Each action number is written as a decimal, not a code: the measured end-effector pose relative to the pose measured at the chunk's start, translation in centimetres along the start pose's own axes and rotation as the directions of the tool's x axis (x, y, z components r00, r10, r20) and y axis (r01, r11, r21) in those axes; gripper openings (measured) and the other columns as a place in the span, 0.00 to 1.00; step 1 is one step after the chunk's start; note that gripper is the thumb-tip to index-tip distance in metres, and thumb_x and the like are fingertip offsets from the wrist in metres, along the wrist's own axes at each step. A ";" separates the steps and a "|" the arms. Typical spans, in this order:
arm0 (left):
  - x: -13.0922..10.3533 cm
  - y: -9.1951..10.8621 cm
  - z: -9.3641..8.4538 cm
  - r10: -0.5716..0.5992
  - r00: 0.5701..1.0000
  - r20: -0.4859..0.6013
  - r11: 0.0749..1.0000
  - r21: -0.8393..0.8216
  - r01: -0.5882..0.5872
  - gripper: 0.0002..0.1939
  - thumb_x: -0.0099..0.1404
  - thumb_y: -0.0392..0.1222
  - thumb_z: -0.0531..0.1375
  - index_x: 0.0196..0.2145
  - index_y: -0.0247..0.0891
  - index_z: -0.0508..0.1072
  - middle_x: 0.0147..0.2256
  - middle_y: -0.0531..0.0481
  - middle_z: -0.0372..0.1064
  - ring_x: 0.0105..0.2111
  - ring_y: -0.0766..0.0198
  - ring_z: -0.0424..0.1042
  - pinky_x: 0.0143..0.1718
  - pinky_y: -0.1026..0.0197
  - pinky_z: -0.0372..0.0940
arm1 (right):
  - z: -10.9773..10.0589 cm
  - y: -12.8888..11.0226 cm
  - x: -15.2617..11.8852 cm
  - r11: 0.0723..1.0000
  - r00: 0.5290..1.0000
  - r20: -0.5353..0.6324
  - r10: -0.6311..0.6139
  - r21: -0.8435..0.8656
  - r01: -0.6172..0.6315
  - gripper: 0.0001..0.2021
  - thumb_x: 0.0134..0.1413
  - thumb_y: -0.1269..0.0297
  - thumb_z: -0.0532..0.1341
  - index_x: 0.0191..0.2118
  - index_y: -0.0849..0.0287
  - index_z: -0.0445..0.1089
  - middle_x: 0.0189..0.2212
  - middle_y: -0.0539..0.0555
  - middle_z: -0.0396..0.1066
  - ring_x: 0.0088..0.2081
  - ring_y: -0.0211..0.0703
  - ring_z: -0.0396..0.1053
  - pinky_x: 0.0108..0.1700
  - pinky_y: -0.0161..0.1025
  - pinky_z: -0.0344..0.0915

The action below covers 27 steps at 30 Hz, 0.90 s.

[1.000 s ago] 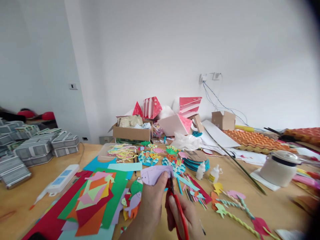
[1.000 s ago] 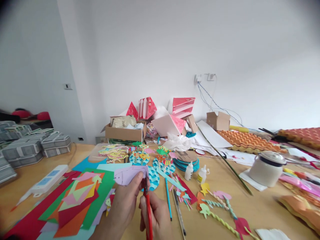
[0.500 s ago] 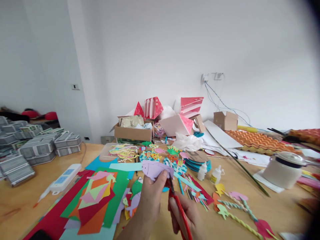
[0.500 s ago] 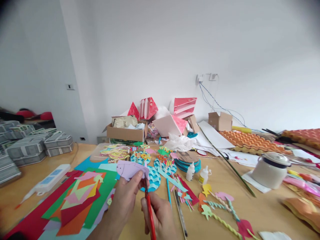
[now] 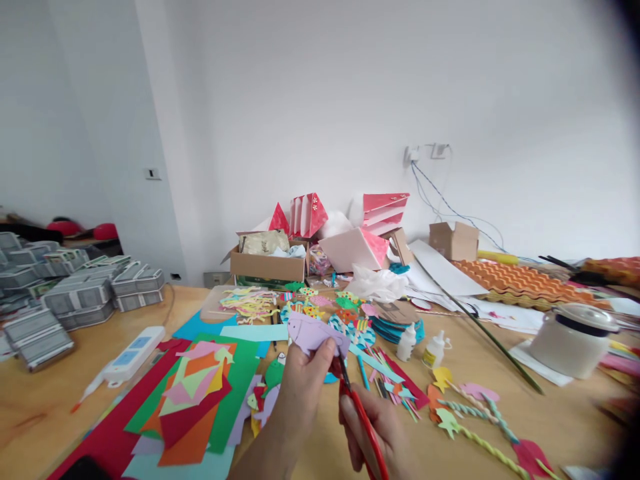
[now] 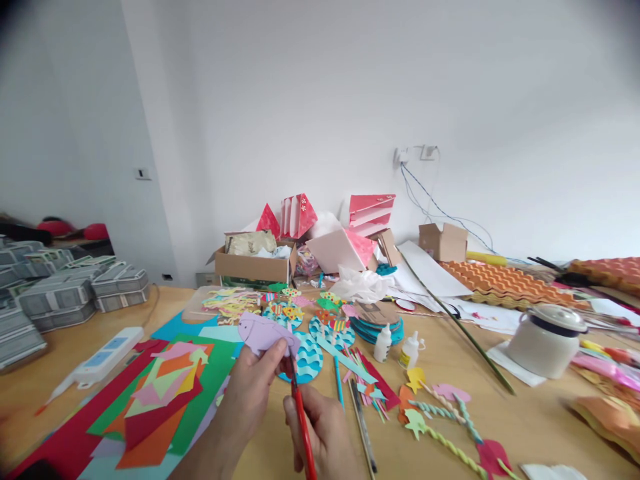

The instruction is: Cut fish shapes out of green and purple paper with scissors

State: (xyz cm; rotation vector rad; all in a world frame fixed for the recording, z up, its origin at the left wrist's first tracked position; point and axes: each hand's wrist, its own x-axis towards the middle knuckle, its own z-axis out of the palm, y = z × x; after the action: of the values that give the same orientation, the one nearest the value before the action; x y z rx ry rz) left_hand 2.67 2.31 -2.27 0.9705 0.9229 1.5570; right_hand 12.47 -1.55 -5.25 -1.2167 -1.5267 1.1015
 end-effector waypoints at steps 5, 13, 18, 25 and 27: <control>0.0 0.8 -0.1 -0.007 1.000 0.030 0.999 0.047 0.006 0.10 0.51 0.43 0.59 0.28 0.33 0.71 0.22 0.50 0.70 0.23 0.63 0.69 0.26 0.63 0.64 | -0.2 -0.1 0.0 1.000 1.000 0.012 -0.014 -0.027 0.015 0.25 0.49 0.39 0.47 0.20 0.57 0.56 0.10 0.41 0.51 0.11 0.30 0.50 0.15 0.28 0.47; -0.2 2.0 -0.1 -0.021 0.999 0.026 0.993 0.118 0.018 0.06 0.49 0.41 0.59 0.23 0.35 0.72 0.17 0.53 0.67 0.20 0.65 0.67 0.25 0.65 0.62 | -0.3 -0.7 -0.1 1.000 0.999 0.035 -0.021 0.006 0.021 0.26 0.47 0.36 0.46 0.19 0.56 0.55 0.09 0.41 0.51 0.11 0.31 0.48 0.15 0.29 0.49; -0.4 2.2 0.1 -0.002 0.999 0.046 0.992 0.129 -0.004 0.05 0.50 0.39 0.57 0.22 0.35 0.70 0.16 0.54 0.65 0.19 0.67 0.65 0.23 0.67 0.61 | -0.2 -1.1 -0.5 1.000 1.000 0.012 -0.024 0.016 0.024 0.26 0.47 0.37 0.48 0.19 0.57 0.58 0.12 0.43 0.53 0.15 0.33 0.52 0.17 0.29 0.54; -0.3 2.3 0.1 -0.012 0.994 0.108 0.996 0.093 0.002 0.05 0.51 0.38 0.56 0.21 0.34 0.69 0.16 0.54 0.64 0.18 0.68 0.63 0.21 0.66 0.60 | -0.2 -0.5 -0.3 1.000 1.000 0.013 -0.014 0.014 0.014 0.28 0.44 0.34 0.47 0.20 0.57 0.59 0.12 0.43 0.53 0.14 0.32 0.52 0.16 0.29 0.54; -0.3 2.2 0.0 -0.016 0.993 0.120 0.995 0.095 0.005 0.05 0.52 0.38 0.56 0.22 0.35 0.69 0.16 0.54 0.64 0.18 0.68 0.63 0.21 0.67 0.60 | -0.3 -0.7 -0.4 1.000 1.000 0.010 -0.004 0.002 0.004 0.28 0.44 0.33 0.47 0.20 0.57 0.59 0.13 0.44 0.54 0.14 0.32 0.53 0.16 0.29 0.54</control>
State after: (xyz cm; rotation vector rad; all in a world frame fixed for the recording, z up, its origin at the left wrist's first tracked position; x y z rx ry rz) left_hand 1.92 1.62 -0.27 1.1127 0.9219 1.4401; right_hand 12.71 -2.01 -4.58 -1.2079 -1.5344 1.1080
